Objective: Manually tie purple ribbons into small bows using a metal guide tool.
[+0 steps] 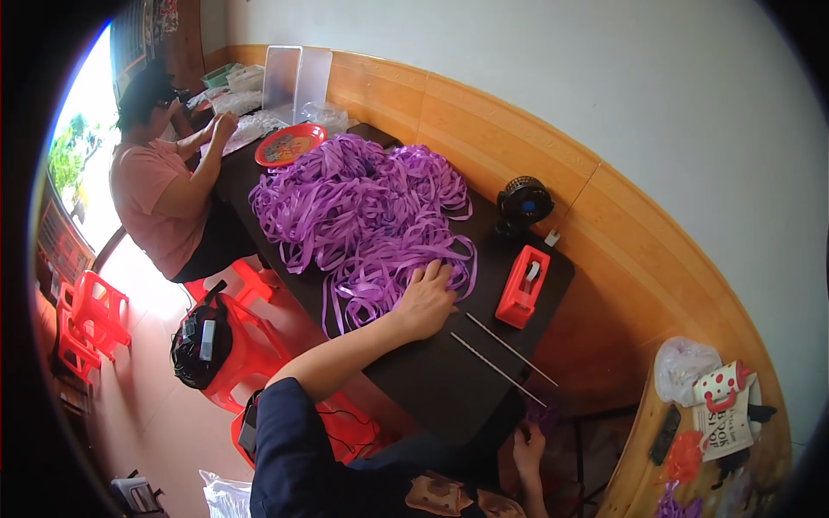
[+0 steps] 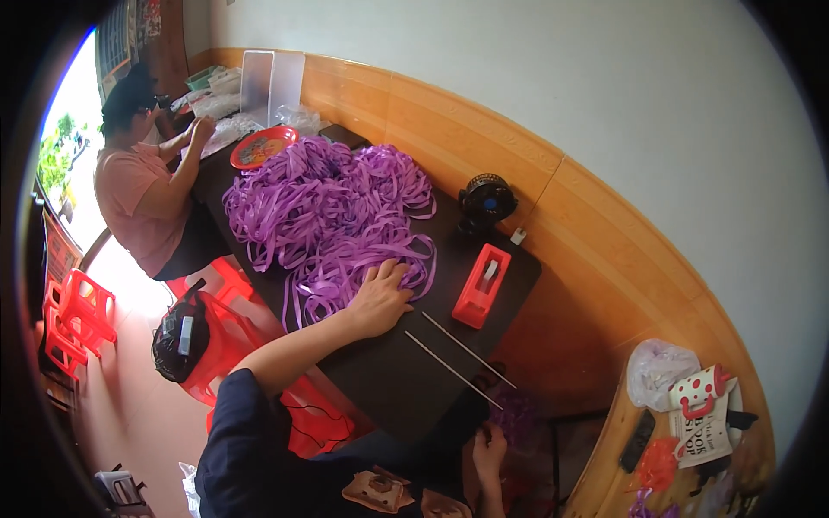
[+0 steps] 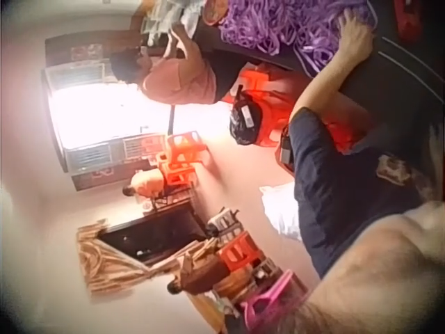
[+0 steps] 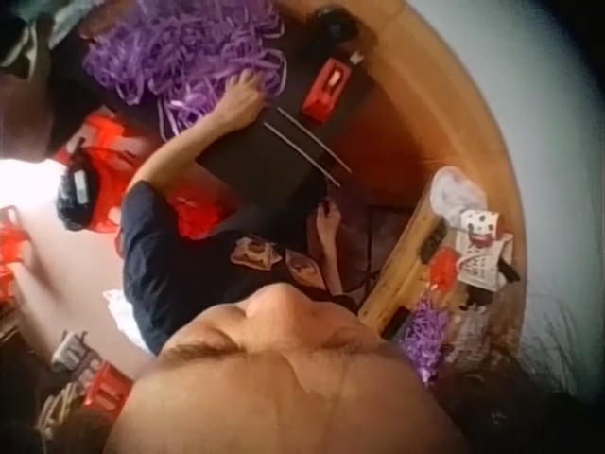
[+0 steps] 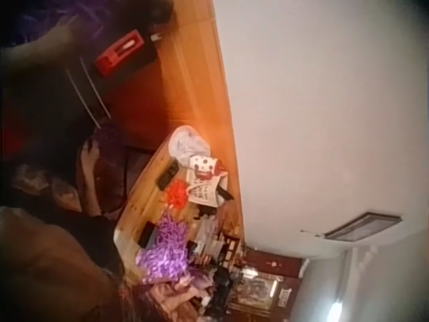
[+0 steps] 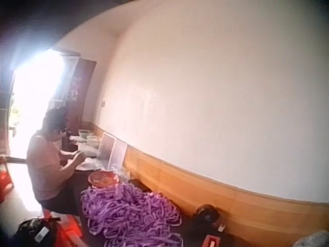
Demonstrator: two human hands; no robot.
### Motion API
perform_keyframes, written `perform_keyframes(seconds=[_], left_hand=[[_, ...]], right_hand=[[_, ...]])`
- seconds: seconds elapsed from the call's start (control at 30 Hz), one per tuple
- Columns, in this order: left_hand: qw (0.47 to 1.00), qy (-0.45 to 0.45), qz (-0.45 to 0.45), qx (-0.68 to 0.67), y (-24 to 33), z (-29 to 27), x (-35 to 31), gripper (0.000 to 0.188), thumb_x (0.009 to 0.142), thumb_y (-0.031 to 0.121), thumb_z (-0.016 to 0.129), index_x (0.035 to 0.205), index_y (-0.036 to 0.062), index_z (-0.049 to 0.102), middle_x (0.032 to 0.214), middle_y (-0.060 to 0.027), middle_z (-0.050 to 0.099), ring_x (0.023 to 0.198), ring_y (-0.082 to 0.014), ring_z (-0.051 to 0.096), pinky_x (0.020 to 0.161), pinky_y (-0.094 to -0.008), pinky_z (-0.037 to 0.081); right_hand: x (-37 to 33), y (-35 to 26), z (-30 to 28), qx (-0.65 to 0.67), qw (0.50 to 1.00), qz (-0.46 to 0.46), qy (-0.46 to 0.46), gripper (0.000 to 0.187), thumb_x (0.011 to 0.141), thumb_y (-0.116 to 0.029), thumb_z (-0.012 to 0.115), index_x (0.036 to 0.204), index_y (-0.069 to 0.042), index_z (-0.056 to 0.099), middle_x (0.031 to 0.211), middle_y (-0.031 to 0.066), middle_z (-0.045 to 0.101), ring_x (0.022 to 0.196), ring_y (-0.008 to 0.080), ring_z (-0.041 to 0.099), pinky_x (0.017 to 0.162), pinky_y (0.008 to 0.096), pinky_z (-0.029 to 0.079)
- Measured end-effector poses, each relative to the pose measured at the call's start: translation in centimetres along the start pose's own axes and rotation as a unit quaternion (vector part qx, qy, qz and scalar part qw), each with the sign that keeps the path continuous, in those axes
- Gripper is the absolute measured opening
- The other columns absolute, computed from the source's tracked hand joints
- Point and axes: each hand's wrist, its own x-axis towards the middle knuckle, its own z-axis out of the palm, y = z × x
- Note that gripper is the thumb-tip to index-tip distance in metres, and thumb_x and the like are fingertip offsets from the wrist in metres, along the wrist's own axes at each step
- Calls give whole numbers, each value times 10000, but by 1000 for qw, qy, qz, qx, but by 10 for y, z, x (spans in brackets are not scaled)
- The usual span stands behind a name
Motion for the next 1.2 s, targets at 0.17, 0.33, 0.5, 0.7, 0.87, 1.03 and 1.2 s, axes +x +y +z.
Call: perform_keyframes(seconds=[0.17, 0.33, 0.5, 0.7, 0.87, 1.03, 1.2], left_hand=[[994, 81, 47, -58, -16, 18, 16, 86, 680, 146, 674, 707, 65, 677, 1119, -118, 534, 1120, -300, 416, 826, -420, 370], [856, 41, -162, -488, -36, -44, 89, 150, 799, 159, 677, 721, 31, 675, 761, -27, 640, 639, -157, 586, 594, -304, 428], [702, -11, -76, -708, -22, -171, 156, 204, 905, 159, 578, 934, -31, 646, 836, -71, 646, 703, -137, 608, 637, -269, 497], [643, 92, 20, -760, -8, -275, 196, 240, 950, 123, 454, 1024, -72, 572, 954, -162, 644, 876, -295, 644, 716, -354, 517], [758, 151, -136, -620, -26, -278, 214, 173, 896, 73, 552, 955, -85, 587, 849, -162, 646, 560, -234, 635, 358, -233, 370], [758, 191, -193, -593, -75, -252, 195, 177, 869, 82, 585, 796, -77, 612, 779, -170, 645, 509, -195, 590, 339, -245, 324], [832, 203, -164, -490, -68, -242, 197, 222, 855, 141, 594, 761, -59, 614, 742, -144, 626, 501, -203, 622, 347, -249, 314]], right_hand=[[-13, 17, -6, 23, 999, -21, 22, 193, 827, -65, 621, 997, 25, 618, 821, 104, 656, 765, 168, 615, 700, 280, 476], [-30, 11, -24, 138, 987, 46, 66, 147, 822, -41, 640, 954, 23, 626, 787, 36, 620, 726, 74, 554, 653, 214, 439], [-30, -8, -40, 258, 948, 103, 155, 115, 820, -30, 643, 925, 17, 640, 772, 49, 647, 683, 97, 593, 591, 204, 447], [-30, -29, -49, 252, 954, 75, 145, 102, 856, -15, 600, 937, 42, 624, 823, 107, 660, 710, 126, 604, 667, 233, 492], [-33, -37, -53, 254, 953, 60, 152, 93, 869, -3, 577, 937, 41, 624, 814, 109, 660, 711, 130, 610, 661, 236, 499], [-39, -26, -52, 285, 942, 74, 161, 81, 868, -12, 580, 921, 26, 629, 814, 97, 664, 695, 118, 606, 635, 218, 485], [-44, -21, -56, 275, 939, 122, 168, 78, 862, -26, 587, 916, -3, 638, 801, 84, 672, 667, 101, 600, 592, 192, 454]])
